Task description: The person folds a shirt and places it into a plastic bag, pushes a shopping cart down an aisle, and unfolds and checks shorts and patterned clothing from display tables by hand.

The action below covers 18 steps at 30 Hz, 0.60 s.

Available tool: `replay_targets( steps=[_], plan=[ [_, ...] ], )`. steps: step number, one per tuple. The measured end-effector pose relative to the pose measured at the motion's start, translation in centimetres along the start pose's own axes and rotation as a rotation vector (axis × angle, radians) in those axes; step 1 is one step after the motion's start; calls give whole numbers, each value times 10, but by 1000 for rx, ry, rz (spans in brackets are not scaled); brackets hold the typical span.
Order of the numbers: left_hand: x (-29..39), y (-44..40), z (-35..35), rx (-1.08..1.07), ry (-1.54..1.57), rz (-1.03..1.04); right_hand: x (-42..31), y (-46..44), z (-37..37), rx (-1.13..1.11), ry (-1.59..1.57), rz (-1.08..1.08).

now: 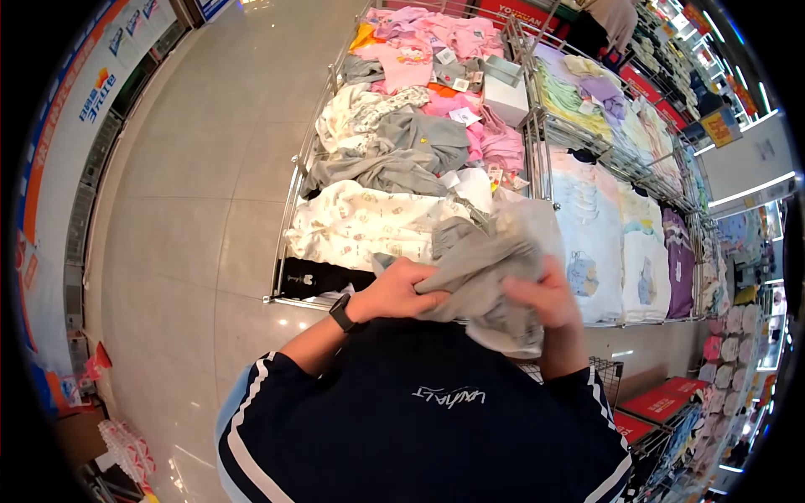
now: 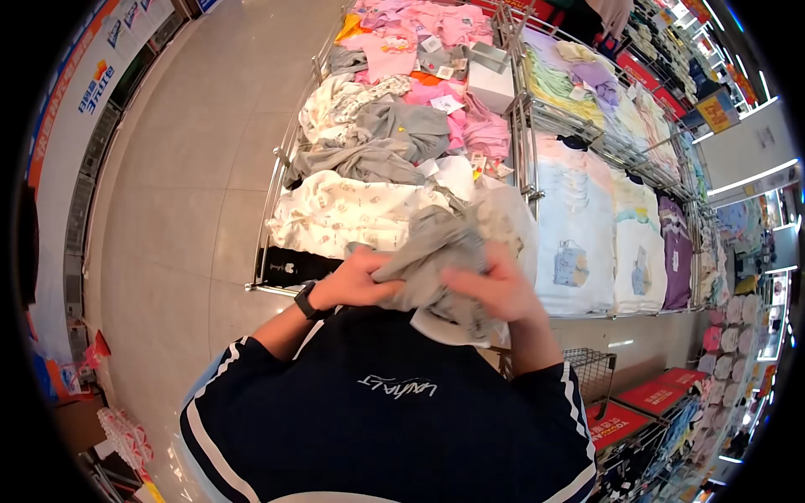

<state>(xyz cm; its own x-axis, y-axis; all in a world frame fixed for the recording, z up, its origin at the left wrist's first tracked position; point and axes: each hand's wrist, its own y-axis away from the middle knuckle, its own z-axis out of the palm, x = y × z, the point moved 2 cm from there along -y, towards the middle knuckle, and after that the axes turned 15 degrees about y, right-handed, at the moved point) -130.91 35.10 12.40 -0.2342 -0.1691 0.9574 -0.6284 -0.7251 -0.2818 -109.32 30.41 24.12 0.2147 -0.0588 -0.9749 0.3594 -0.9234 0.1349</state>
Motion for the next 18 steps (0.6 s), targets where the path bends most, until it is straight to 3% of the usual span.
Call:
replay_targets(
  steps=[2,3,6,7,9,10,12,13,18],
  plan=[
    [-34,3,-10,35,-157,-71,-18,0,-6,355,-316,14],
    [-44,1,-18,126,-216,-205,-29,-4,-11,424,-441,-31],
    [-96,3,-54,580,-192,-256,-49,-13,-25,582,-514,-189],
    [-120,9,-69,704,-386,-86,-59,-17,-25,654,-496,-226],
    [-152,22,-93,841,-603,-47,-76,-31,-24,618,-540,-247],
    [-144,21,-92,897,-323,-175,-80,-39,-24,598,-564,-259],
    [-129,26,-78,966,244,-428,-80,-51,-32,745,-126,-455],
    [-134,32,-73,940,379,-495,-82,-55,-31,808,99,-545],
    [-122,35,-27,732,1129,-645,-122,-77,-9,521,-416,-431]
  ],
)
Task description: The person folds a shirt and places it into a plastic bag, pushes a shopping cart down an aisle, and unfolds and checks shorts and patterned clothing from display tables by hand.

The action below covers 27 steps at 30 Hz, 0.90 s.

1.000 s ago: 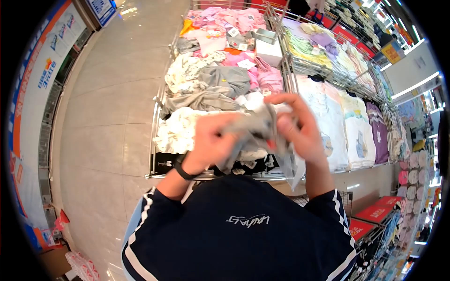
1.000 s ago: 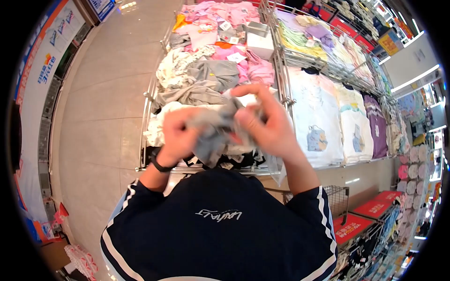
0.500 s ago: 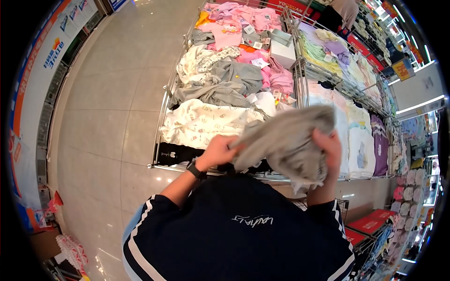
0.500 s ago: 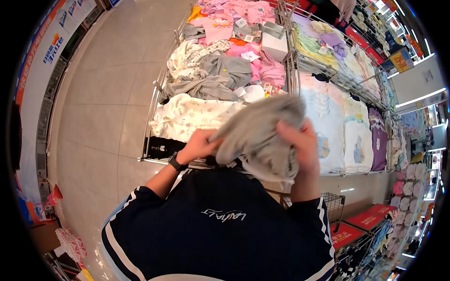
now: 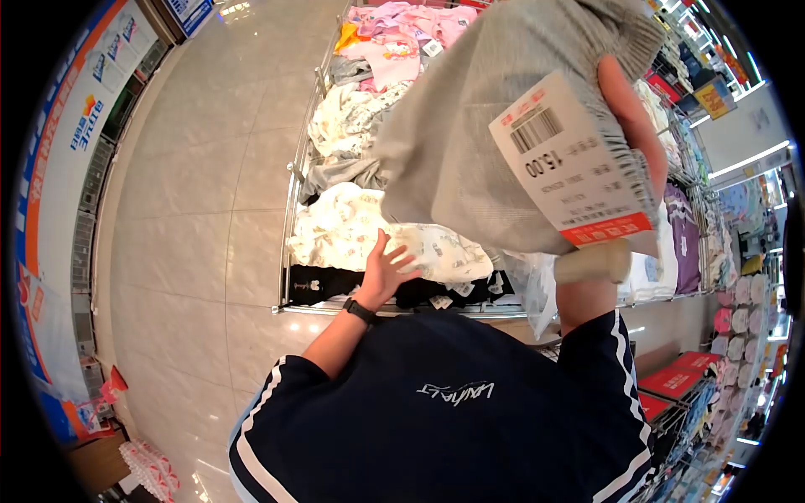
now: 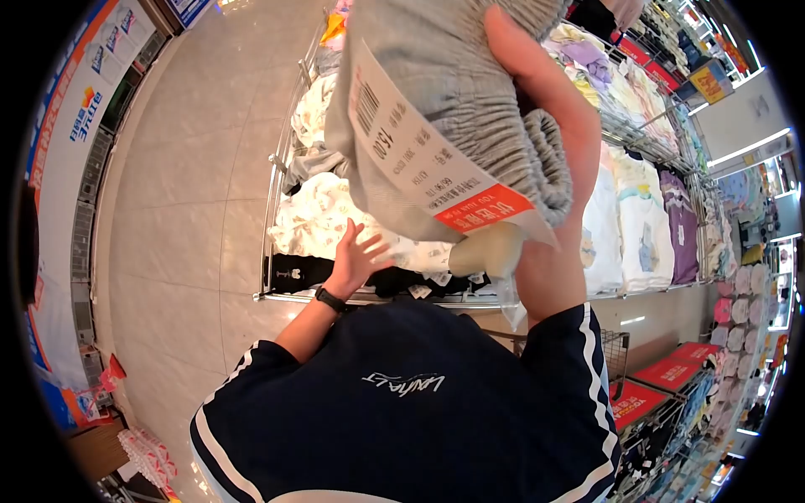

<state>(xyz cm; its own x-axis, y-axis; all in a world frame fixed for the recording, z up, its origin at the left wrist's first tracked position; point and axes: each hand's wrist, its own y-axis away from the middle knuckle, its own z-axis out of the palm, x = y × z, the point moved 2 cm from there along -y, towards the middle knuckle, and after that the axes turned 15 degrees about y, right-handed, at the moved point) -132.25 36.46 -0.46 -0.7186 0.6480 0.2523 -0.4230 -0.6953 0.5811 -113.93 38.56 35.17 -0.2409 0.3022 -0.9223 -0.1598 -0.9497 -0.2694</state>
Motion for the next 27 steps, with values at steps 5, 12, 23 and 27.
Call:
replay_targets(
  steps=[5,12,23,27],
  plan=[
    [7,-43,11,-394,347,20,12,9,-11,28,-79,5],
    [46,-89,-20,-287,354,56,22,44,-47,164,9,-87],
    [-9,-106,-67,-191,189,-195,30,81,-75,416,368,-136],
    [-15,-101,-53,-277,86,-347,30,86,-70,358,266,-168]
  ],
)
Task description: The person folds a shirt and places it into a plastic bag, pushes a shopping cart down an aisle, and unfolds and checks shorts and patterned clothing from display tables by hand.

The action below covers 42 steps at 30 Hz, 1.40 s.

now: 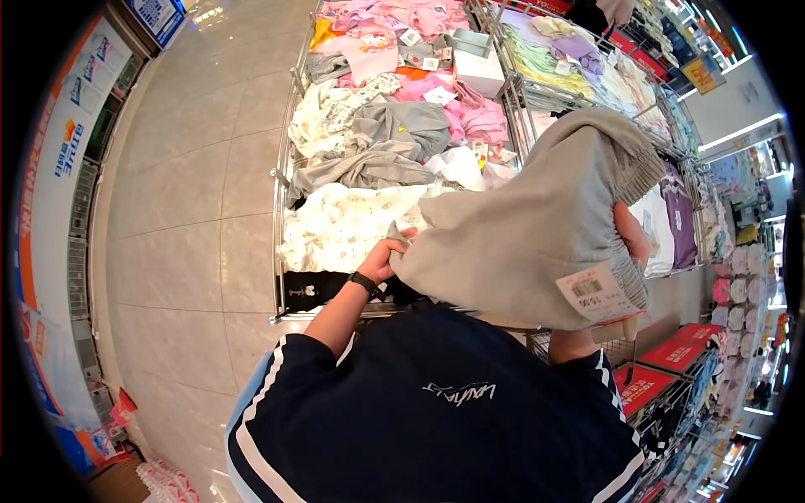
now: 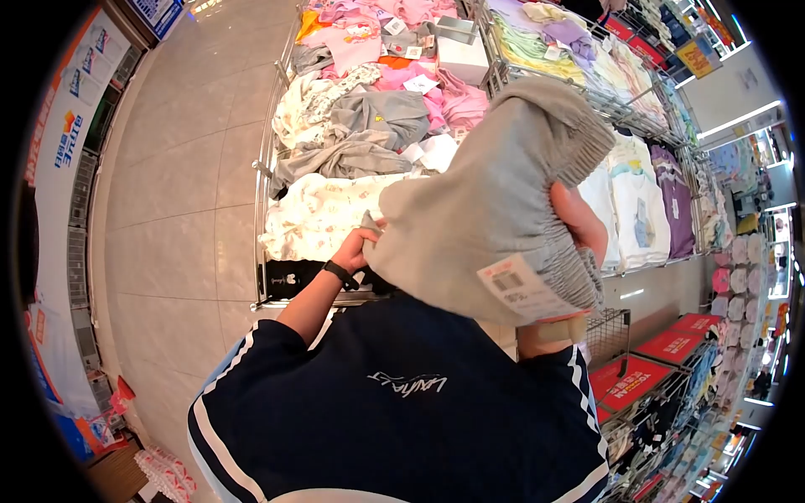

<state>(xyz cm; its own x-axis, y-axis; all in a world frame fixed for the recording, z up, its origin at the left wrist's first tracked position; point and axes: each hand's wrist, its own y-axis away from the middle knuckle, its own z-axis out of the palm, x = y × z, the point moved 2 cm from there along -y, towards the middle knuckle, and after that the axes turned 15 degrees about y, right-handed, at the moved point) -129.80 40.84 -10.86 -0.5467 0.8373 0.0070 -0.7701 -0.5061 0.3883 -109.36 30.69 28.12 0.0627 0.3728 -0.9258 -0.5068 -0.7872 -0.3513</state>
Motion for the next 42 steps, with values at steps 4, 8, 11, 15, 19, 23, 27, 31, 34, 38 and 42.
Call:
replay_targets(
  steps=[4,8,11,15,19,23,27,31,34,38,42],
  plan=[
    [-13,-10,29,-22,178,-44,-5,5,1,-40,-25,-35],
    [-13,-17,47,-164,274,-158,-16,5,3,-73,-35,-84],
    [-1,-9,61,-129,126,-52,-21,7,6,-102,-57,-118],
    [-4,-21,42,-75,51,-129,-26,10,4,-141,-79,-143],
    [-29,-28,32,-120,-94,-205,-30,11,5,-175,-112,-154],
    [-29,-25,34,-113,-215,-200,-29,9,11,-214,-137,-137],
    [11,-13,41,144,-168,23,-22,1,14,-243,-198,-80],
    [83,27,27,252,-151,364,-5,-11,19,-267,-279,72],
    [149,56,6,255,-41,714,12,-23,24,-310,-365,247],
    [214,110,9,58,56,804,51,-35,17,-343,-369,564],
    [176,127,16,459,-501,658,78,-15,-15,-260,-244,756]
  ],
)
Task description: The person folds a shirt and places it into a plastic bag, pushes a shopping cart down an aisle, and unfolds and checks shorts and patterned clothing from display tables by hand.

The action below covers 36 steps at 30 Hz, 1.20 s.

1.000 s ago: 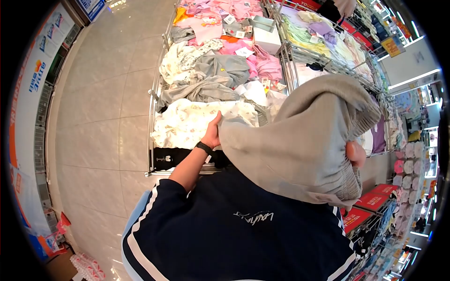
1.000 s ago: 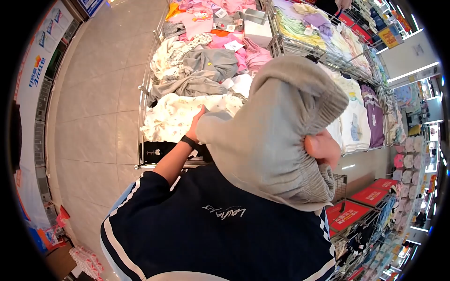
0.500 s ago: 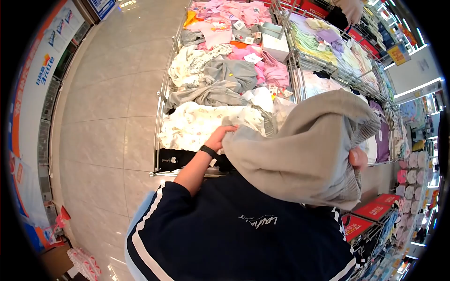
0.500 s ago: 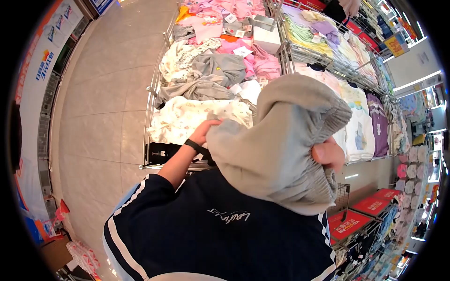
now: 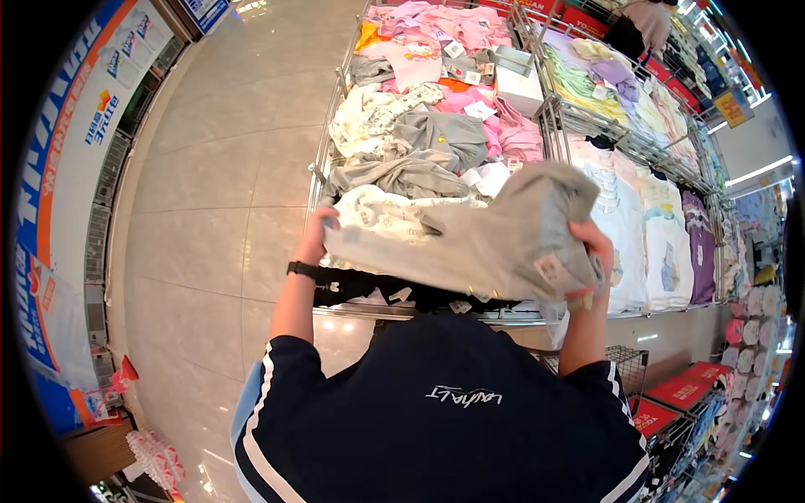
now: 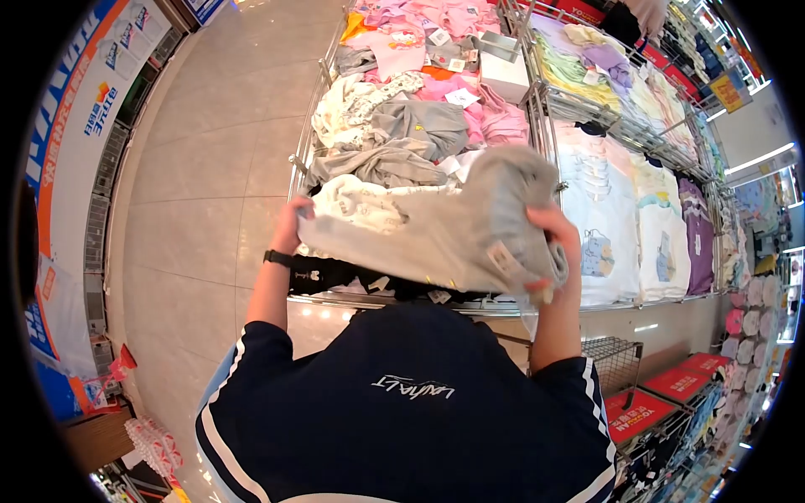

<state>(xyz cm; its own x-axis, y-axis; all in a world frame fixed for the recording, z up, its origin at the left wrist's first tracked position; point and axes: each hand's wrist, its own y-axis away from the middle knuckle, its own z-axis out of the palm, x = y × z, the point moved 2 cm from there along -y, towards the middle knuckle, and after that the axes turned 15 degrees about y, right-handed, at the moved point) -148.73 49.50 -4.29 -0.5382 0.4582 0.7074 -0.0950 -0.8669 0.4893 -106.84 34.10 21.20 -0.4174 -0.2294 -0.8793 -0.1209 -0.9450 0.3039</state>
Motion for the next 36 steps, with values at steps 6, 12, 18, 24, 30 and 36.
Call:
replay_targets(
  steps=[6,12,18,24,30,36],
  plan=[
    [-92,25,55,-36,-411,-105,26,51,-36,140,19,28],
    [-135,-3,120,-111,-599,-256,27,69,-74,145,23,52],
    [-139,-26,125,-173,-445,83,25,65,-69,194,-43,14],
    [7,-12,75,189,217,344,4,-8,-36,113,-154,-3],
    [-11,-61,-3,249,-235,323,82,-166,-64,104,184,20],
    [-54,-66,-15,524,-144,303,222,-267,-183,143,1391,-52]
  ],
)
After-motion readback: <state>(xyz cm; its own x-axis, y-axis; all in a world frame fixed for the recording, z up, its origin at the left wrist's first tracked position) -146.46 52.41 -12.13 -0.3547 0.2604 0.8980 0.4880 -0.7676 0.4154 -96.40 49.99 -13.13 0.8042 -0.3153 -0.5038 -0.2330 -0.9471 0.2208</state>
